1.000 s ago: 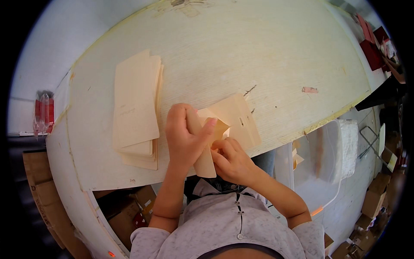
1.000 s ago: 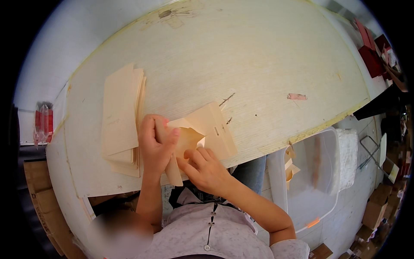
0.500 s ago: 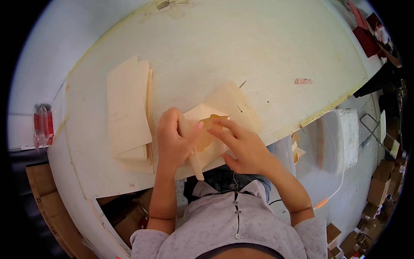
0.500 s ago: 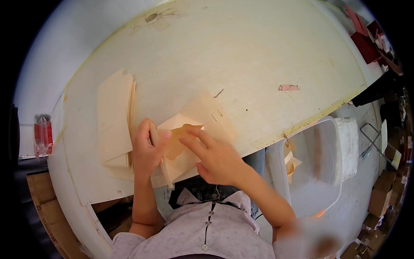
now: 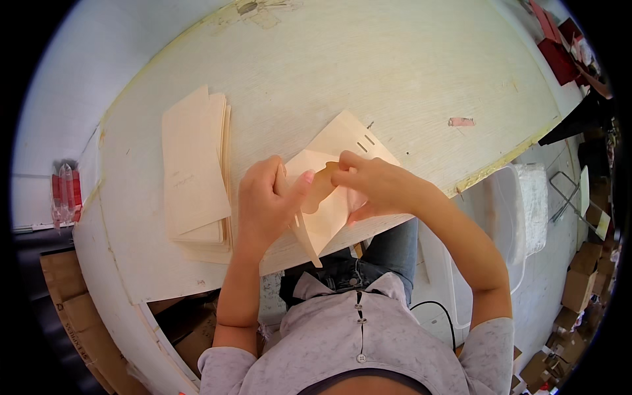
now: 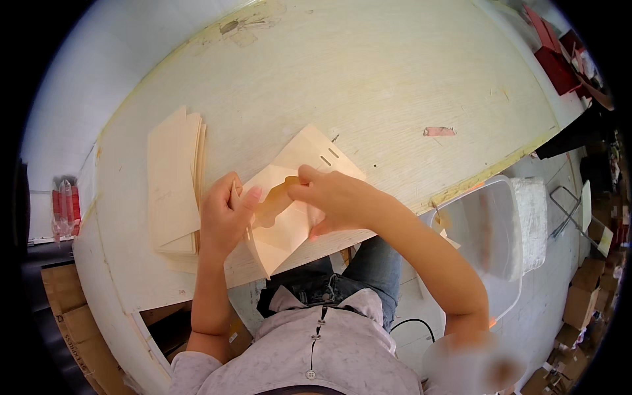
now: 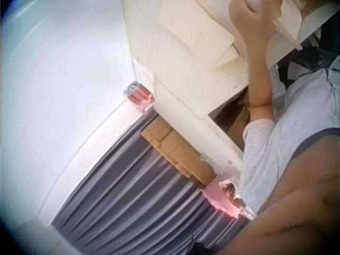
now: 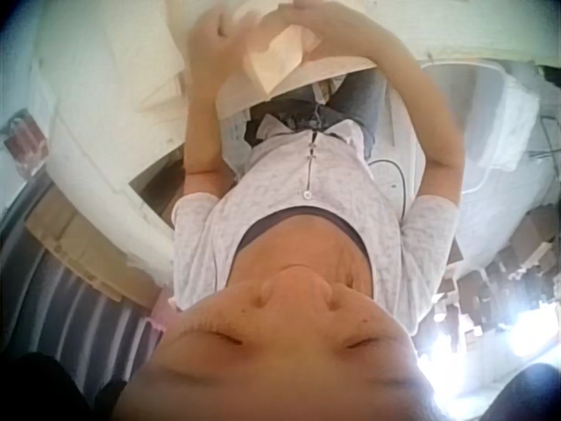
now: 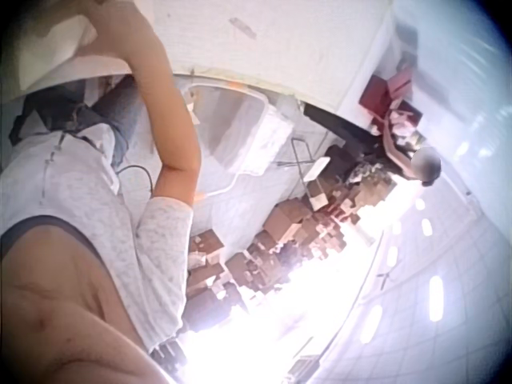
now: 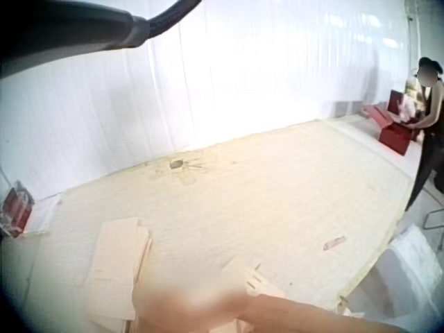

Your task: The person assembles small, pre-cut paper boxes by folding along perforated lines and tucking flaps into slots. They handle the flat sheets one at a time, fold them into 3D shapes, and place the finished boxes into a clear plastic bin on the floor.

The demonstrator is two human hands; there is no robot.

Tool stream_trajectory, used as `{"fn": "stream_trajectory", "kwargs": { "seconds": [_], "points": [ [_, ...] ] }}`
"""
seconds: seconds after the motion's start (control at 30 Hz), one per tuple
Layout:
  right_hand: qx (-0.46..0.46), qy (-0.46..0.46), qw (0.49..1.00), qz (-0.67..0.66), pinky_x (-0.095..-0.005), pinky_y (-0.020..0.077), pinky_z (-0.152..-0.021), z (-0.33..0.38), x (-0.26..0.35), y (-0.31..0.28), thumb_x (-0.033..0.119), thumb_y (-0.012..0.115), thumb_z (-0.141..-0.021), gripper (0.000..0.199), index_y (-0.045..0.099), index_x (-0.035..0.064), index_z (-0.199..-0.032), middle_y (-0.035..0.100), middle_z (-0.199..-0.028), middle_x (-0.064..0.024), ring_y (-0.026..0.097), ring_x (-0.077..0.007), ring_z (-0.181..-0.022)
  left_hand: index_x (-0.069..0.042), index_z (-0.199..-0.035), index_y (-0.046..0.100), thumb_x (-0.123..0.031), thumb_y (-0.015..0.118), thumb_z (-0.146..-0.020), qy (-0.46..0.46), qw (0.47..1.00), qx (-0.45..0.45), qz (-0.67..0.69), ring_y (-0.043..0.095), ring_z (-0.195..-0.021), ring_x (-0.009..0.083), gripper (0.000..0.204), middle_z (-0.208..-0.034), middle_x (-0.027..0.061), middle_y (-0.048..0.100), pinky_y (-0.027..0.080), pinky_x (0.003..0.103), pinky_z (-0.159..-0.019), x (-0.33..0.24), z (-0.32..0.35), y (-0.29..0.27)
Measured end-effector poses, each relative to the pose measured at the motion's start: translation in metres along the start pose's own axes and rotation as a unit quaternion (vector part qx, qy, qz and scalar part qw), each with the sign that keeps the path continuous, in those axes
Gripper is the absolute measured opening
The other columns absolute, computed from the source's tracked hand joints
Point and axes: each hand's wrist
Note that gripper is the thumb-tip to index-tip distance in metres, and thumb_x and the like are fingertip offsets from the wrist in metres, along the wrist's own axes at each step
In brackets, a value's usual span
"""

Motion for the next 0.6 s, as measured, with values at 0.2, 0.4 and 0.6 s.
{"fn": "stream_trajectory", "kwargs": {
  "seconds": [0.2, 0.4, 0.6],
  "points": [
    [-0.008, -0.026, 0.996, -0.084, -0.0359, 0.0455, -0.074, -0.005, -0.011, -0.001, 0.015, 0.077, -0.059, 0.040, 0.056, 0.0029, -0.091, 0.052, -0.095, -0.0092, 0.055, -0.0282, -0.091, -0.001, -0.058, 0.033, -0.029, 0.067, -0.075, 0.031, 0.999, -0.019, -0.005, 0.033, -0.051, 0.0213, 0.046, -0.053, 0.0097, 0.033, 0.029, 0.035, -0.049, -0.011, -0.009, 0.000],
    [0.178, -0.010, 0.984, 0.012, -0.0342, 0.0447, -0.083, -0.023, -0.001, -0.017, 0.003, 0.066, -0.063, 0.042, 0.060, 0.0044, -0.105, 0.056, -0.109, -0.0105, 0.054, -0.0272, -0.099, -0.001, -0.056, 0.033, -0.036, 0.064, -0.077, 0.097, 0.992, 0.041, -0.070, 0.033, -0.045, 0.0217, 0.051, -0.048, 0.0111, 0.033, 0.028, 0.035, -0.045, -0.028, -0.020, -0.007],
    [0.195, -0.021, 0.981, 0.005, -0.0354, 0.0437, -0.086, -0.027, 0.017, -0.004, 0.003, 0.066, -0.066, 0.047, 0.056, 0.0024, -0.112, 0.058, -0.109, -0.0124, 0.054, -0.0288, -0.102, -0.003, -0.053, 0.033, -0.038, 0.061, -0.079, 0.082, 0.990, 0.111, 0.006, 0.031, -0.044, 0.0193, 0.052, -0.047, 0.0091, 0.033, 0.028, 0.032, -0.043, -0.027, -0.043, -0.022]
  ]
}}
Point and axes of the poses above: each hand's wrist, its own z-axis away from the middle knuckle, its own y-axis out of the palm, x = y × z
